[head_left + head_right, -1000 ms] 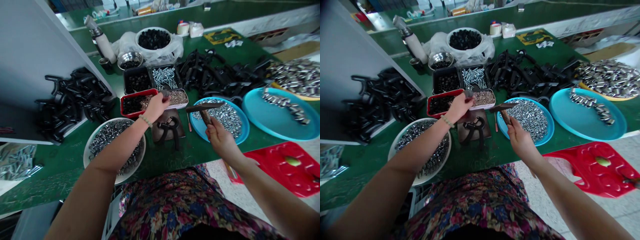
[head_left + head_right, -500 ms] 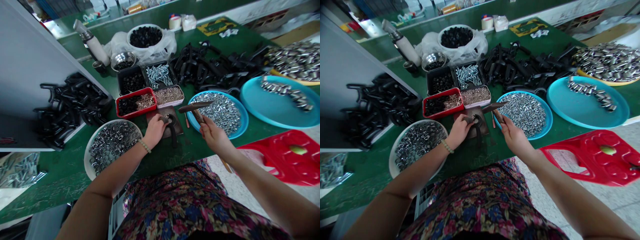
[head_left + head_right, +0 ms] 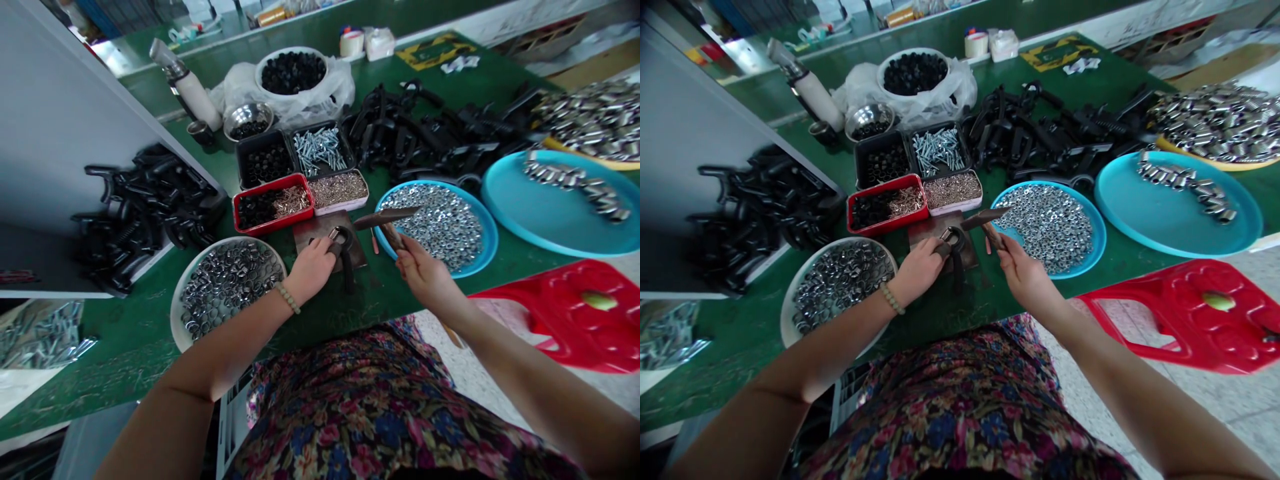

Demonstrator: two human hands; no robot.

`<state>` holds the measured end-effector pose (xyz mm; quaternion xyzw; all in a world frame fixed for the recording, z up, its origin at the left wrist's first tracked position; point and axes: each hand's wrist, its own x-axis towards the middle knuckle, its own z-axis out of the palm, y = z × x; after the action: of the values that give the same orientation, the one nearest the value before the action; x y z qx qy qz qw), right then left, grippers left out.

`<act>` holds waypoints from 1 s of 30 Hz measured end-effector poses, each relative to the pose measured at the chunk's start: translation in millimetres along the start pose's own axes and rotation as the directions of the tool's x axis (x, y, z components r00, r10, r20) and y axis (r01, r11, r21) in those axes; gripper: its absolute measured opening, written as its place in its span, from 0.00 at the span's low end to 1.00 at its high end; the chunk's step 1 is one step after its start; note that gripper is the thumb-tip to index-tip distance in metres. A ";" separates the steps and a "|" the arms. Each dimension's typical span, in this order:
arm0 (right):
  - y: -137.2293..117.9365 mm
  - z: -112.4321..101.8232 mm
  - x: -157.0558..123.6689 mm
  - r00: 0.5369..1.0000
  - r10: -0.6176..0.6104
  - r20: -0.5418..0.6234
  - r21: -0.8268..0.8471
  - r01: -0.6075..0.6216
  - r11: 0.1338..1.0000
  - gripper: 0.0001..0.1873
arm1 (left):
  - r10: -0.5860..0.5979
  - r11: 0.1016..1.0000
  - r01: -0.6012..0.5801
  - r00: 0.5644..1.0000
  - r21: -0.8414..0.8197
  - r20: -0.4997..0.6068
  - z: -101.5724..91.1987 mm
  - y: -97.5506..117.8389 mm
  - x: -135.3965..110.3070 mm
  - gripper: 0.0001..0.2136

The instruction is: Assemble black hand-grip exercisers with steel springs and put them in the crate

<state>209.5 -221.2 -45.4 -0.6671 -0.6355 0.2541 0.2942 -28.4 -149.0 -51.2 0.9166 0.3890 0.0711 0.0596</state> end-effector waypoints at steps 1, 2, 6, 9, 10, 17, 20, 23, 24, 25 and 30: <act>-4.3 -0.6 -0.5 1.000 -0.010 0.017 -0.027 0.010 1.000 0.25 | -0.031 0.998 0.030 0.999 -0.051 -0.015 -0.8 -0.5 -2.4 0.10; -9.6 -1.6 -1.2 0.999 -0.025 0.038 -0.057 0.027 0.998 0.25 | -0.078 0.991 0.075 0.997 -0.108 -0.029 -2.0 -0.9 -5.8 0.10; -36.8 -6.5 -4.3 0.986 -0.151 0.068 -0.126 0.159 0.979 0.25 | -0.271 0.940 0.237 0.956 -0.246 -0.116 -8.1 2.5 -32.2 0.20; -52.6 -6.4 -2.4 0.978 -0.184 0.099 -0.182 0.200 0.963 0.27 | -0.244 0.957 0.217 0.961 -0.192 -0.128 -7.3 7.4 -55.7 0.20; -56.0 -5.6 -0.6 0.975 -0.161 0.156 -0.219 0.193 0.956 0.26 | -0.221 0.965 0.201 0.969 -0.170 -0.107 -5.3 8.6 -61.1 0.18; -69.9 2.2 5.9 0.962 -0.149 0.227 -0.290 0.213 0.933 0.26 | -0.205 0.971 0.194 0.976 -0.138 -0.074 9.5 16.0 -68.2 0.13; -55.9 3.7 6.6 0.938 -0.119 0.325 -0.344 0.234 0.909 0.25 | -0.183 0.972 0.168 0.979 -0.165 -0.084 -3.1 5.7 -67.1 0.10; -16.0 -10.2 16.4 0.977 -0.115 0.181 -0.427 0.183 0.885 0.26 | -0.244 0.963 0.217 0.953 -0.160 -0.180 -32.8 -36.4 -53.2 0.09; 1.1 -18.4 21.9 0.991 -0.098 0.088 -0.493 0.129 0.861 0.27 | -0.304 0.951 0.279 0.925 -0.135 -0.228 -44.4 -56.0 -44.5 0.10; 18.2 -27.2 28.0 0.997 -0.077 0.015 -0.568 0.072 0.820 0.29 | -0.375 0.927 0.363 0.885 -0.094 -0.275 -55.3 -76.2 -34.2 0.10; 55.2 -48.1 47.3 0.993 -0.113 -0.029 -0.783 0.048 0.620 0.27 | -0.407 0.894 0.411 0.912 0.177 -0.059 -75.5 -138.8 17.7 0.08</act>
<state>285.4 -178.4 -49.7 -0.7086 -0.7004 -0.0851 0.0108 -127.4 -36.3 1.6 0.8151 0.5783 0.0298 -0.0166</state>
